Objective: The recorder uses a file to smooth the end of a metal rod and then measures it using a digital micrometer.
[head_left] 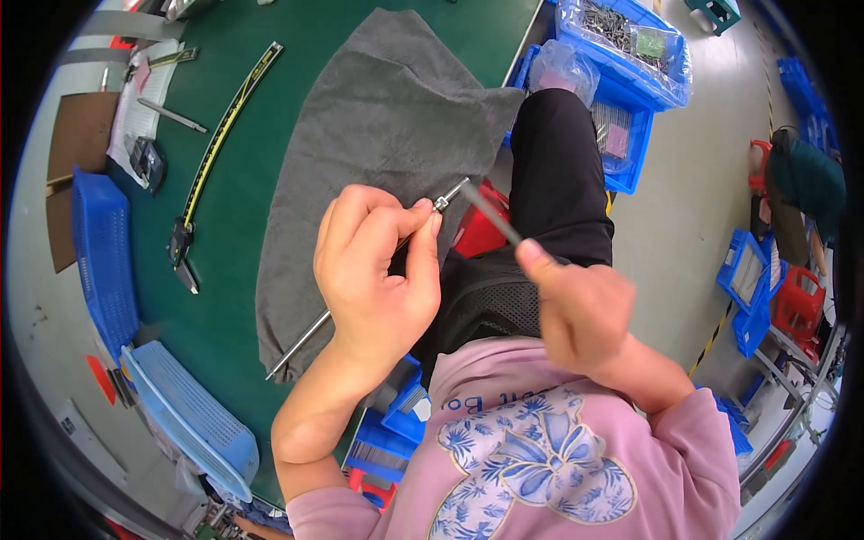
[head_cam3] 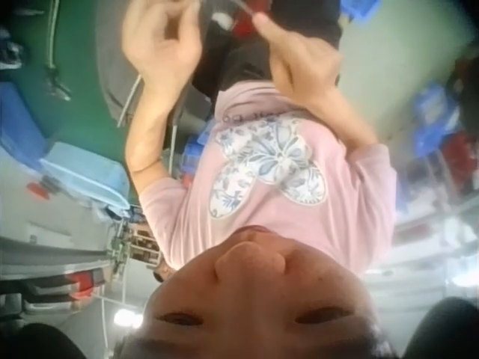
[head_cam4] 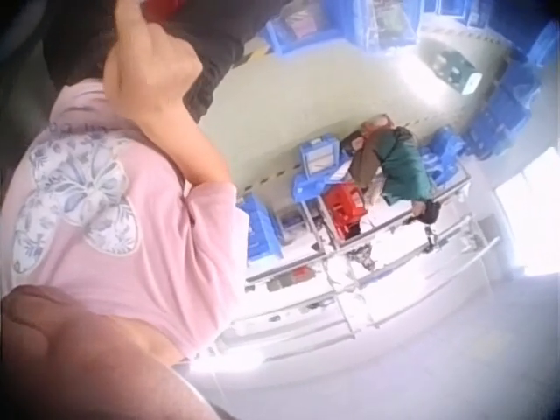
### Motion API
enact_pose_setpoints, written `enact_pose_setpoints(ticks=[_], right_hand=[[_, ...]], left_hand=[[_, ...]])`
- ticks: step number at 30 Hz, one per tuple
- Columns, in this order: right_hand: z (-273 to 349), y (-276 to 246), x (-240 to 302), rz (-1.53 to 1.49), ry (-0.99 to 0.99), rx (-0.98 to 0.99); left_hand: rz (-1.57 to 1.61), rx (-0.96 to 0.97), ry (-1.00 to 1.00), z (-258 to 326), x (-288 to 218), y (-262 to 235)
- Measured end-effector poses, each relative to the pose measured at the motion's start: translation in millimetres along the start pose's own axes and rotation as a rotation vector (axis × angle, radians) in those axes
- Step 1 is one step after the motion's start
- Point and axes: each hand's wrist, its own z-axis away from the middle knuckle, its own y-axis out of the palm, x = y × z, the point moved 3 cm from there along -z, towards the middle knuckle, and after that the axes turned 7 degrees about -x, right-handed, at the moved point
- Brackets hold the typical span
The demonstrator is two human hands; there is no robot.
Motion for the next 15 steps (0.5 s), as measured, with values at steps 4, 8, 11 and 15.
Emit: enact_pose_setpoints(ticks=[4, 8, 11, 15], right_hand=[[-16.4, -7.3, -8.6, -0.253, 0.366, -0.148], [-42.4, 28.7, -12.0, -0.710, 0.596, -0.171], [-56.9, 31.3, 0.3, -0.949, 0.642, -0.157], [-71.4, 18.4, 18.1, -1.005, 0.570, -0.134]], left_hand=[[-0.034, 0.009, 0.023, -2.5, -9.3, -4.2], [-0.103, -0.019, 0.101, -8.8, -13.4, -13.4], [-0.123, -0.036, 0.135, -8.5, -27.8, -25.7], [-0.068, -0.088, 0.153, -5.5, -45.2, -40.2]])
